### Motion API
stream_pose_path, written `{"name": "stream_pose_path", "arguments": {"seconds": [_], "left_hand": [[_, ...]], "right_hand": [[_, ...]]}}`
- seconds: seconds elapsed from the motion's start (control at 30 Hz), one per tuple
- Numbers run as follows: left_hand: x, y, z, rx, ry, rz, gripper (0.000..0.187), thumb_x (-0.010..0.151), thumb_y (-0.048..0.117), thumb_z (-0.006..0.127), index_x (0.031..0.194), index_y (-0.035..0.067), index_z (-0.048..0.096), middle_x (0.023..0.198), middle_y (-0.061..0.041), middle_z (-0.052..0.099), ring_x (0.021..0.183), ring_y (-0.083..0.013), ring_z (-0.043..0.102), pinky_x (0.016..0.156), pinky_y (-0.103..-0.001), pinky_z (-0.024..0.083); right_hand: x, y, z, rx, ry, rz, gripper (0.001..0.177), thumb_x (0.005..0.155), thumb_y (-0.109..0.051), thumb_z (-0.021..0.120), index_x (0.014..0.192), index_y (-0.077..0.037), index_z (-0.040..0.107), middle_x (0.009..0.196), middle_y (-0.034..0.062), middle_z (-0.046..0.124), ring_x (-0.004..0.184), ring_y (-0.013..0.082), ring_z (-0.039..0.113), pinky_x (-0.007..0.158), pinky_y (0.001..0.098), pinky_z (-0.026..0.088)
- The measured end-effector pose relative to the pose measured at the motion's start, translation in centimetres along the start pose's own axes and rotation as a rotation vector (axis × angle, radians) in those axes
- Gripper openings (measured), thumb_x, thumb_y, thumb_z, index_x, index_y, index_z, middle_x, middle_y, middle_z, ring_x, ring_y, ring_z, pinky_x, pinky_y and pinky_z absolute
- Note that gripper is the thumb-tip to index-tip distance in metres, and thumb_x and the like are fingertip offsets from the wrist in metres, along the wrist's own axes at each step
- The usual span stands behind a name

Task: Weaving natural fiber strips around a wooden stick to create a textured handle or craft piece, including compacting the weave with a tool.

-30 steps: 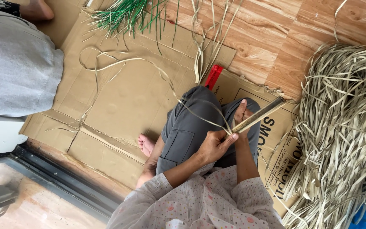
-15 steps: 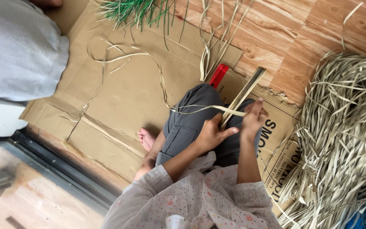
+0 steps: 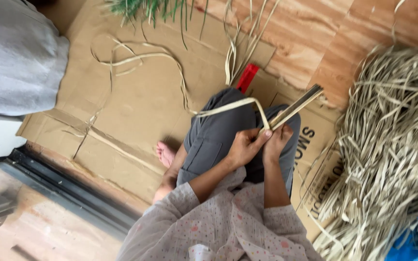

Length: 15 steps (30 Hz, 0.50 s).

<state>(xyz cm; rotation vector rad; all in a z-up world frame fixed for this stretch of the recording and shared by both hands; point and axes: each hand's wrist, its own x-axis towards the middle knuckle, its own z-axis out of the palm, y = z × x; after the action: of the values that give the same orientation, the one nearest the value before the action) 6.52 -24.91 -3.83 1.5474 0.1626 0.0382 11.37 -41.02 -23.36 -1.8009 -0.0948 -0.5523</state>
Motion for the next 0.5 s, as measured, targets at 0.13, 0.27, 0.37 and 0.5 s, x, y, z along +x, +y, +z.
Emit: {"name": "stream_pose_path", "arguments": {"seconds": [0.13, 0.27, 0.37, 0.5], "left_hand": [[-0.1, -0.7, 0.5, -0.014, -0.013, -0.040, 0.040, 0.096, 0.035, 0.067, 0.064, 0.012, 0.063, 0.049, -0.007, 0.057, 0.052, -0.0093, 0.050, 0.048, -0.030, 0.039], [-0.7, -0.9, 0.8, -0.089, 0.024, -0.046, 0.043, 0.097, 0.033, 0.066, 0.060, 0.013, 0.058, 0.044, 0.000, 0.047, 0.051, -0.0055, 0.042, 0.046, -0.026, 0.035], [-0.7, 0.0, 0.1, -0.087, -0.006, 0.006, 0.049, 0.100, 0.033, 0.063, 0.058, 0.011, 0.054, 0.042, -0.002, 0.043, 0.051, -0.0041, 0.040, 0.045, -0.024, 0.033], [-1.0, 0.5, -0.1, -0.137, -0.018, 0.007, 0.051, 0.102, 0.033, 0.060, 0.057, 0.011, 0.053, 0.042, -0.002, 0.042, 0.051, -0.0037, 0.040, 0.045, -0.024, 0.033]], "right_hand": [[-2.4, 13.3, -0.6, -0.337, 0.002, -0.342, 0.071, 0.094, -0.055, 0.066, 0.128, 0.006, 0.068, 0.107, 0.0205, 0.057, 0.096, 0.0302, 0.055, 0.088, 0.0391, 0.043], [0.5, 0.5, 0.0, 0.071, -0.002, -0.199, 0.057, 0.086, -0.045, 0.085, 0.100, 0.008, 0.068, 0.088, 0.0179, 0.058, 0.076, 0.0198, 0.057, 0.081, 0.0371, 0.048], [6.0, -10.7, 2.5, 0.282, -0.110, -0.008, 0.052, 0.104, -0.030, 0.060, 0.060, -0.003, 0.063, 0.051, 0.0063, 0.054, 0.040, 0.0127, 0.039, 0.054, 0.0321, 0.041], [7.1, -12.6, 2.7, 0.128, -0.079, -0.009, 0.063, 0.110, -0.020, 0.057, 0.049, -0.008, 0.054, 0.041, 0.0060, 0.050, 0.031, 0.0132, 0.036, 0.049, 0.0325, 0.041]]}}
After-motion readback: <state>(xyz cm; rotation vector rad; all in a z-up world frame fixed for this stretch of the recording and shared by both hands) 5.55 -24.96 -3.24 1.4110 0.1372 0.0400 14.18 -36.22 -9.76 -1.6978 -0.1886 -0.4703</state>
